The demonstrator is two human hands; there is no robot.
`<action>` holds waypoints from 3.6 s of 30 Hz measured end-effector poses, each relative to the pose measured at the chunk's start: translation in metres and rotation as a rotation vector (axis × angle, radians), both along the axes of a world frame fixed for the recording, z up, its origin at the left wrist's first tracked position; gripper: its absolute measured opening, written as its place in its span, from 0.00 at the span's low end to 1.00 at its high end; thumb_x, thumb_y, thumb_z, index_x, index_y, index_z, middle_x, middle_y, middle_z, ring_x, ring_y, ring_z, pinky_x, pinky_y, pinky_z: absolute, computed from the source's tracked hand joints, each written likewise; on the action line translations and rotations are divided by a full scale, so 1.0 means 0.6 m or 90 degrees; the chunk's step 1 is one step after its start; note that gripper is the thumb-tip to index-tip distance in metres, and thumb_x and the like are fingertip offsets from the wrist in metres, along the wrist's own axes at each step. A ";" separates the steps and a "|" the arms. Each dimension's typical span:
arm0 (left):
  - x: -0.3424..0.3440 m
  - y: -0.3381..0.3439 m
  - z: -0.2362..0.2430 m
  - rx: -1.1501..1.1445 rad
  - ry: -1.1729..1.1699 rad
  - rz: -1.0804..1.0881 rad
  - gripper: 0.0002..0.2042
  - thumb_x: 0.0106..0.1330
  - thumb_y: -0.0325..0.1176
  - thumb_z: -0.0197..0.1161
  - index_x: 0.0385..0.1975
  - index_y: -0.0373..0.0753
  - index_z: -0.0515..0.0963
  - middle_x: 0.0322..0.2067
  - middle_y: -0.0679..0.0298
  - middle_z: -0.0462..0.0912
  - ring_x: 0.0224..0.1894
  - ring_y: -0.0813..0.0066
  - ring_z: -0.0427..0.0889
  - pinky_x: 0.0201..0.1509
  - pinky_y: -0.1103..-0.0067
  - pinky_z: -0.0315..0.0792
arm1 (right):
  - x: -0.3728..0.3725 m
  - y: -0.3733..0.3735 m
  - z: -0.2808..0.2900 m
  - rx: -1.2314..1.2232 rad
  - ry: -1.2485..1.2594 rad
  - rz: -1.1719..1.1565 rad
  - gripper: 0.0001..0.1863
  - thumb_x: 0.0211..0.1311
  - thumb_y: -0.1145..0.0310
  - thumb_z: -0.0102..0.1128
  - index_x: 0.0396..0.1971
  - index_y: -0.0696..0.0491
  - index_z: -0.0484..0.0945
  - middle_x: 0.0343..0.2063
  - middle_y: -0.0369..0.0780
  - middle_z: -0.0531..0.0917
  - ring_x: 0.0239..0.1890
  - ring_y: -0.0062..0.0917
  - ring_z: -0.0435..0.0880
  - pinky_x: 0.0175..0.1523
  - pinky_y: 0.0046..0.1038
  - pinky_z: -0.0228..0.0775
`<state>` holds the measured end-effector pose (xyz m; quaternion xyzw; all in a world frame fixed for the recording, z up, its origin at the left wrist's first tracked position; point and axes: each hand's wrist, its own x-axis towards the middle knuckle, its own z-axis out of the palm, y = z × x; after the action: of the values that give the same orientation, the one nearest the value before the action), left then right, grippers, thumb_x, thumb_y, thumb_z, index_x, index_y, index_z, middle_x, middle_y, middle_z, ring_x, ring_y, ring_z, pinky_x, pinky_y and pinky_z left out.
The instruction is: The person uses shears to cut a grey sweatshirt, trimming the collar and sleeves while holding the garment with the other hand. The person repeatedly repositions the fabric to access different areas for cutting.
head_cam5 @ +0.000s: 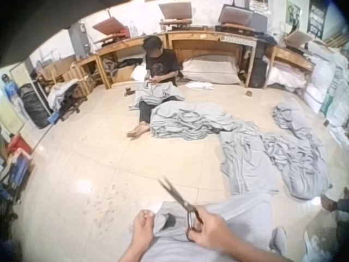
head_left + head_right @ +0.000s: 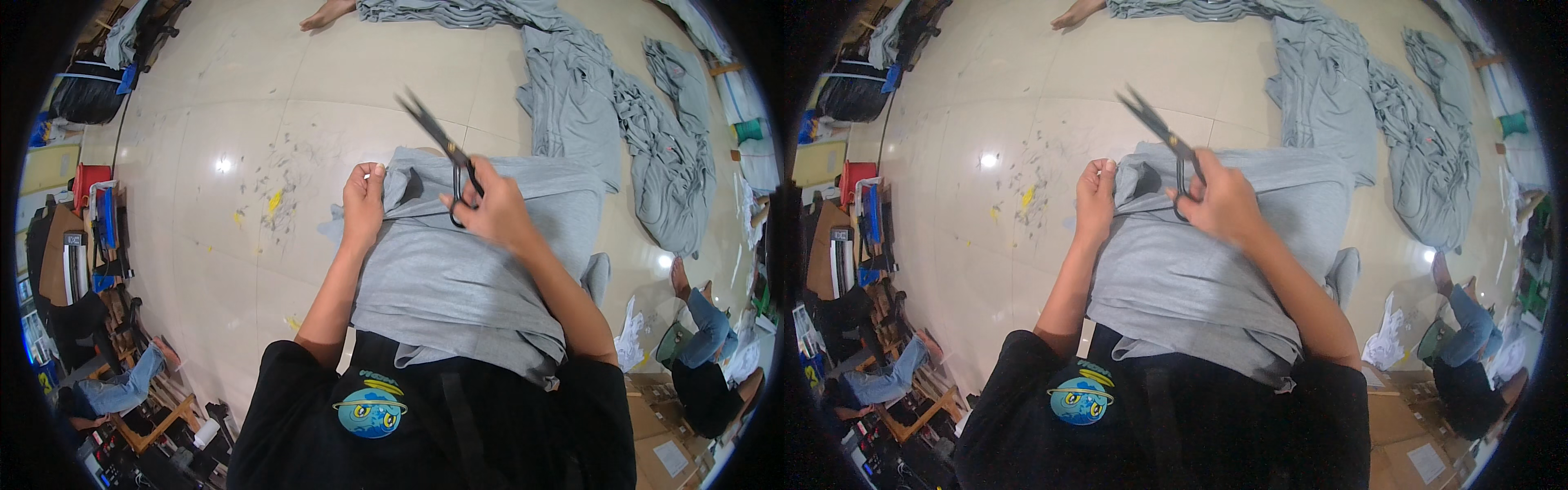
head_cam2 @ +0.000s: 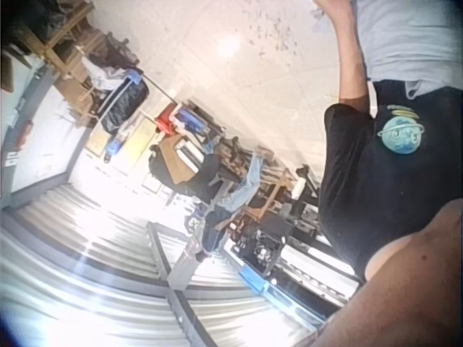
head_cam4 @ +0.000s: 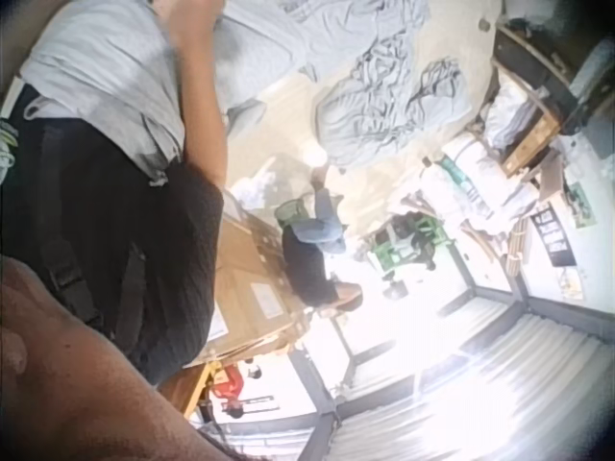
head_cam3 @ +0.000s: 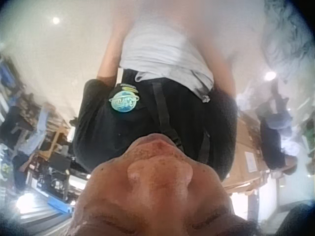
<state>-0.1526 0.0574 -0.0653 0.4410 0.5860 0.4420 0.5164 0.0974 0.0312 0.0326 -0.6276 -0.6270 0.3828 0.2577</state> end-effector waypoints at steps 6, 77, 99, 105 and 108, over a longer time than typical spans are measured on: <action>0.015 0.005 0.012 0.003 0.002 0.045 0.14 0.87 0.43 0.59 0.46 0.37 0.79 0.24 0.83 0.64 0.24 0.93 0.56 0.26 0.84 0.50 | 0.009 -0.060 0.000 -0.072 -0.199 0.117 0.31 0.55 0.65 0.77 0.60 0.56 0.80 0.22 0.41 0.87 0.28 0.40 0.90 0.37 0.41 0.82; 0.033 -0.022 0.047 0.100 0.155 0.054 0.07 0.87 0.34 0.58 0.46 0.38 0.73 0.16 0.75 0.65 0.21 0.88 0.59 0.25 0.79 0.52 | 0.001 -0.069 0.007 0.035 -0.307 0.201 0.34 0.52 0.68 0.76 0.61 0.56 0.76 0.29 0.38 0.91 0.31 0.38 0.91 0.40 0.41 0.83; 0.042 -0.039 0.031 0.125 0.165 0.041 0.08 0.89 0.35 0.55 0.46 0.38 0.74 0.24 0.80 0.63 0.26 0.92 0.57 0.27 0.84 0.52 | -0.037 -0.048 -0.030 0.049 -0.373 0.211 0.23 0.57 0.69 0.73 0.52 0.57 0.76 0.25 0.43 0.90 0.26 0.39 0.92 0.34 0.39 0.84; 0.030 -0.030 0.020 0.079 0.042 0.028 0.09 0.89 0.38 0.54 0.49 0.38 0.73 0.23 0.81 0.62 0.24 0.93 0.55 0.26 0.83 0.51 | -0.020 -0.042 -0.048 0.049 -0.263 0.105 0.22 0.59 0.70 0.72 0.53 0.53 0.79 0.27 0.40 0.91 0.28 0.40 0.92 0.35 0.41 0.84; 0.028 -0.028 0.026 0.042 -0.021 0.019 0.09 0.90 0.39 0.53 0.51 0.39 0.73 0.25 0.82 0.61 0.26 0.94 0.55 0.28 0.84 0.51 | -0.015 -0.039 -0.037 -0.024 -0.237 0.069 0.23 0.59 0.71 0.72 0.56 0.52 0.80 0.29 0.40 0.92 0.29 0.40 0.92 0.37 0.41 0.84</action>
<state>-0.1359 0.0403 -0.0497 0.4416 0.5689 0.4758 0.5049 0.0884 0.0076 0.0101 -0.6574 -0.6898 0.2848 0.1045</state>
